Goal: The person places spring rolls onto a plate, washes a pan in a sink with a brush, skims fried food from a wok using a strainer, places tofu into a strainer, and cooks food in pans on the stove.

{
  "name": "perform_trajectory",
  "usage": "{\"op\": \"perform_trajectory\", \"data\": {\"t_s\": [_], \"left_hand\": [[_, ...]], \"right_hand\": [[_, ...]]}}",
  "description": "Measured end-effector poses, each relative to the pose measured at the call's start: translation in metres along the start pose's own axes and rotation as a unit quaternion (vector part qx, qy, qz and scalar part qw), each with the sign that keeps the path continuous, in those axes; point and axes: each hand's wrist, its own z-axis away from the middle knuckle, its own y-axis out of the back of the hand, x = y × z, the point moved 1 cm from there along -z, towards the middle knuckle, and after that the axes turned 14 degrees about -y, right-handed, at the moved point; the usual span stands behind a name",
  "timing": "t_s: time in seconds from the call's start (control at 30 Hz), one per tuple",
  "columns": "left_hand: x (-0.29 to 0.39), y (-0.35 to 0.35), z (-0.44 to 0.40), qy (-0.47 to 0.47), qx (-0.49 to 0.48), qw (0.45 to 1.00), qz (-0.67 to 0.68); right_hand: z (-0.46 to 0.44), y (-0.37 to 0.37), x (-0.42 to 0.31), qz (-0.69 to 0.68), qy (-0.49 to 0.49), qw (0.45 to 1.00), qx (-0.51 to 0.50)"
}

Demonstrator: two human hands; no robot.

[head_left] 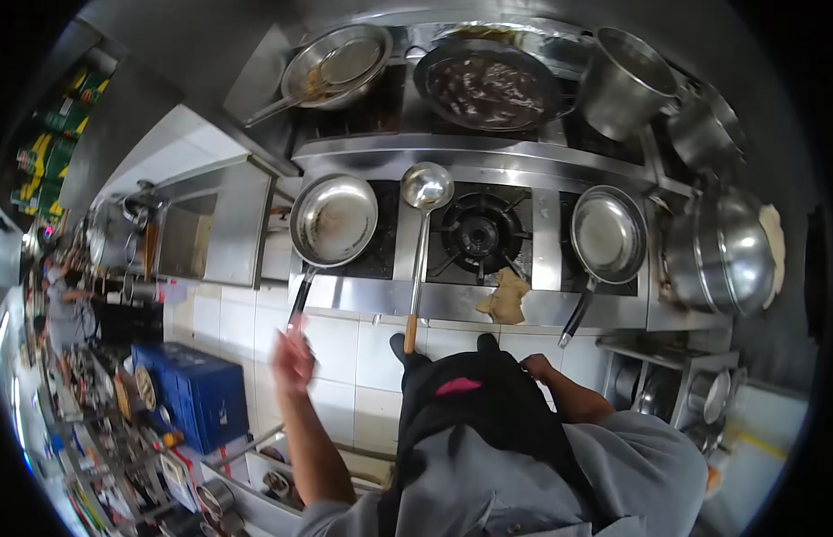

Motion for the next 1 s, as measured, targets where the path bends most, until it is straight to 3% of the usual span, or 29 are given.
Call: {"op": "perform_trajectory", "data": {"t_s": [0.03,0.07,0.1,0.13,0.17,0.2,0.23,0.27,0.3,0.33,0.4,0.5,0.53,0.63,0.67,0.83,0.93,1.0], "left_hand": [[-0.03,0.036,0.045,0.076,-0.01,0.997,0.016],[-0.064,0.062,0.089,0.103,-0.003,0.993,-0.052],[-0.096,0.07,0.133,0.186,0.094,0.972,-0.105],[-0.135,0.11,0.179,0.248,0.089,0.951,-0.162],[-0.163,0.123,0.226,0.307,0.11,0.91,-0.255],[-0.195,0.171,0.278,0.144,-0.118,0.84,-0.51],[-0.228,0.203,0.322,-0.044,-0.332,0.649,-0.683],[-0.233,0.181,0.347,0.176,-0.196,0.72,-0.642],[-0.234,0.159,0.369,0.383,-0.047,0.737,-0.555],[-0.246,0.177,0.391,0.389,-0.042,0.742,-0.545],[-0.277,0.23,0.45,0.19,-0.021,0.83,-0.525],[-0.267,0.194,0.468,0.262,0.066,0.848,-0.455],[-0.274,0.198,0.481,0.272,0.092,0.862,-0.418],[-0.286,0.194,0.507,0.285,0.194,0.848,-0.402],[-0.294,0.197,0.517,0.227,0.184,0.861,-0.416],[-0.359,0.239,0.585,0.255,0.198,0.852,-0.412],[-0.389,0.268,0.604,0.264,0.129,0.802,-0.52],[-0.4,0.276,0.589,0.236,0.158,0.884,-0.371]], "right_hand": [[-0.008,0.005,-0.005,0.002,0.013,1.0,-0.01],[-0.018,0.014,-0.017,-0.139,-0.179,0.974,-0.004],[-0.021,0.017,-0.026,-0.266,-0.368,0.891,-0.001],[-0.043,0.001,-0.027,-0.245,-0.37,0.895,0.037],[-0.056,-0.016,-0.033,-0.293,-0.388,0.865,0.123],[-0.07,-0.016,-0.041,-0.358,-0.386,0.839,0.137],[-0.096,-0.04,-0.039,-0.377,-0.392,0.819,0.185],[-0.096,-0.014,-0.055,-0.509,-0.409,0.751,0.099],[-0.098,0.019,-0.072,-0.627,-0.412,0.661,0.014],[-0.108,0.02,-0.074,-0.617,-0.417,0.668,0.012],[-0.122,0.022,-0.076,-0.668,-0.36,0.651,-0.023],[-0.137,0.021,-0.077,-0.685,-0.333,0.645,-0.055],[-0.139,0.022,-0.077,-0.723,-0.324,0.609,-0.044],[-0.135,0.033,-0.081,-0.693,-0.316,0.645,-0.059],[-0.137,0.032,-0.08,-0.694,-0.314,0.645,-0.059],[-0.141,0.031,-0.076,-0.696,-0.323,0.638,-0.064],[-0.143,0.025,-0.072,-0.699,-0.326,0.633,-0.063],[-0.148,0.021,-0.071,-0.693,-0.349,0.628,-0.053]]}}
